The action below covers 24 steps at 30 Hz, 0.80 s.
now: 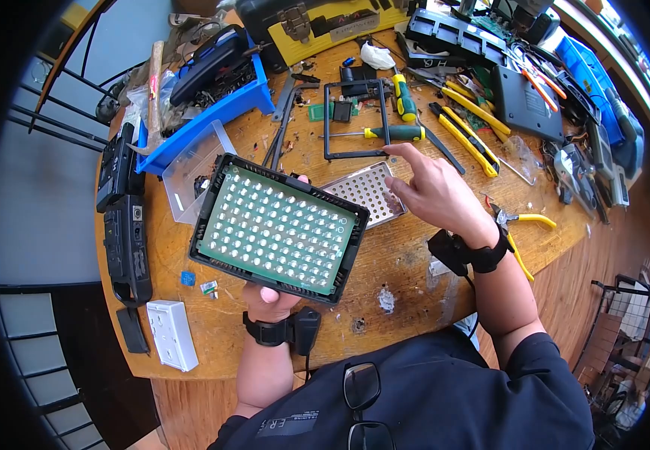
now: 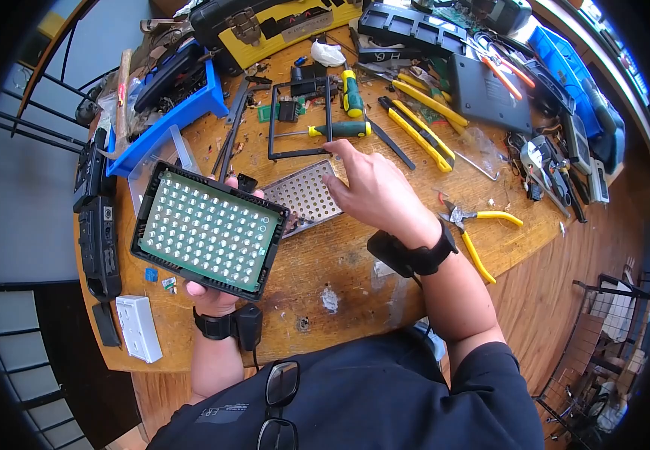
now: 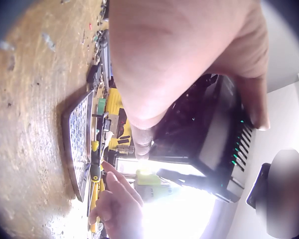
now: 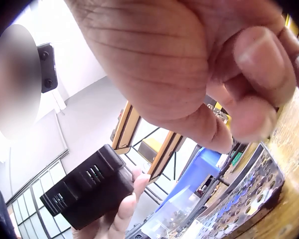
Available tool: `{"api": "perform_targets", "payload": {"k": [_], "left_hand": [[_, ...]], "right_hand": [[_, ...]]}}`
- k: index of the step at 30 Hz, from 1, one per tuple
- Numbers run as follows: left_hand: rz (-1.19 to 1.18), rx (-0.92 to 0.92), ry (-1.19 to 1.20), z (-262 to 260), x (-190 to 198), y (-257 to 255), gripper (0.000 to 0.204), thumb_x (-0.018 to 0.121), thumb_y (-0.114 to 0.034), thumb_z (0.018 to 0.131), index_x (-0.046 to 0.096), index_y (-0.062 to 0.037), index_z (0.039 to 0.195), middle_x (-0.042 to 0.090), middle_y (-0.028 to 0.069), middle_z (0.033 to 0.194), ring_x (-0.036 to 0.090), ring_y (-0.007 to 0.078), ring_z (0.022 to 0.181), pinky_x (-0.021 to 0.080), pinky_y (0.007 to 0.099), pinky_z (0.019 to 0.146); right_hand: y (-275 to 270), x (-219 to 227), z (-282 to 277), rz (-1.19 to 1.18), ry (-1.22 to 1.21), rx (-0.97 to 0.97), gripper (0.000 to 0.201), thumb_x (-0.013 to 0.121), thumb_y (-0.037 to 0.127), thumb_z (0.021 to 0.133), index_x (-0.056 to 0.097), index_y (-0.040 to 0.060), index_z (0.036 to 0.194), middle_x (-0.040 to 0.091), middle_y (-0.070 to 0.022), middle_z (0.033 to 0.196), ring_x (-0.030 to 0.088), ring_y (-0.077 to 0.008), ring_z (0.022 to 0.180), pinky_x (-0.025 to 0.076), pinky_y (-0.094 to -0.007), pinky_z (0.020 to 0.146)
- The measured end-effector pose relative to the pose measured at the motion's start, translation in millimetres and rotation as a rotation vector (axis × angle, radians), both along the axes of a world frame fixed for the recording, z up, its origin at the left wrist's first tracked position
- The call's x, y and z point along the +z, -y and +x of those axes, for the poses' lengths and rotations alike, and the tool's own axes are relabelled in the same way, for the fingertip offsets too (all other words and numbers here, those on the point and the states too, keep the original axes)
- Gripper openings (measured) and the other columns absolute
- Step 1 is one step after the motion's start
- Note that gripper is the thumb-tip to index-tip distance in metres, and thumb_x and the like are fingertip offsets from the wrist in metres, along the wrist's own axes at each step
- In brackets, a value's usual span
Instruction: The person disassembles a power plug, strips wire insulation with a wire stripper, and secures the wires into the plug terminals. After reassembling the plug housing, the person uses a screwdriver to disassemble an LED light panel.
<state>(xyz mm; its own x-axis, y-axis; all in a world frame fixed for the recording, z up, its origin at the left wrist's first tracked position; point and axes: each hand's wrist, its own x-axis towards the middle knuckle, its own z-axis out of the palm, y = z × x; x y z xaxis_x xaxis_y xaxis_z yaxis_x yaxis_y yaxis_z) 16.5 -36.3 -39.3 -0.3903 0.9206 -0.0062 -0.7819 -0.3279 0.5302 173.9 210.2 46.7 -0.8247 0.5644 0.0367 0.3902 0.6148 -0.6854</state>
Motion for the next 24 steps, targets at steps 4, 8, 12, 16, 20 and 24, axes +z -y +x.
{"api": "perform_targets", "payload": {"k": [4,8,12,16,20,24], "left_hand": [[-0.015,0.008,-0.032,7,5,-1,0.091,0.084,-0.008,0.054,0.036,-0.003,0.131,0.047,0.0121,0.126,0.044,0.0305,0.119,0.038,0.049,0.099],[-0.043,0.032,-0.037,18,43,-14,0.087,0.084,-0.002,0.054,0.04,-0.0047,0.13,0.049,0.0105,0.124,0.048,0.0255,0.115,0.044,0.0424,0.093],[-0.205,0.097,-0.4,6,8,4,0.102,0.087,-0.018,0.055,0.029,-0.0041,0.137,0.041,0.0109,0.133,0.043,0.0243,0.12,0.042,0.039,0.097],[-0.238,0.107,-0.617,26,61,-41,0.127,0.09,-0.022,0.048,0.008,-0.004,0.143,0.024,0.015,0.146,0.032,0.0232,0.129,0.034,0.0357,0.105],[-0.258,0.167,-0.639,33,54,-28,0.1,0.089,-0.014,0.052,0.034,-0.0046,0.135,0.045,0.007,0.129,0.048,0.021,0.114,0.045,0.0355,0.094],[-0.305,0.052,-0.536,22,47,-18,0.109,0.089,-0.027,0.053,0.025,0.0001,0.138,0.037,0.0119,0.137,0.041,0.0219,0.123,0.034,0.039,0.103]], "right_hand": [[1,19,-2,-0.495,-0.087,0.032,0.039,0.055,0.037,0.089,0.056,0.0015,0.104,0.061,-0.0112,0.065,0.06,-0.0168,0.058,0.046,-0.0306,0.053],[8,12,-3,-0.763,-0.211,0.294,0.048,0.047,0.042,0.093,0.053,-0.0001,0.117,0.058,-0.0023,0.074,0.055,-0.0064,0.059,0.044,-0.0206,0.055],[17,14,-3,-1.059,-0.276,0.458,0.058,0.06,0.04,0.087,0.044,0.0014,0.127,0.06,-0.0038,0.09,0.058,-0.0087,0.069,0.047,-0.0199,0.06],[20,13,-6,-0.923,-0.218,0.395,0.058,0.068,0.034,0.082,0.045,0.001,0.125,0.059,-0.0048,0.1,0.057,-0.0093,0.084,0.048,-0.0222,0.069],[19,12,-7,-0.959,-0.301,0.241,0.051,0.071,0.025,0.079,0.05,0.0005,0.119,0.059,-0.0054,0.105,0.055,-0.0112,0.095,0.043,-0.0272,0.087],[10,13,-4,-0.948,-0.491,0.129,0.039,0.066,0.023,0.08,0.055,0.0008,0.111,0.061,-0.0044,0.1,0.057,-0.0108,0.092,0.044,-0.0253,0.084]]}}
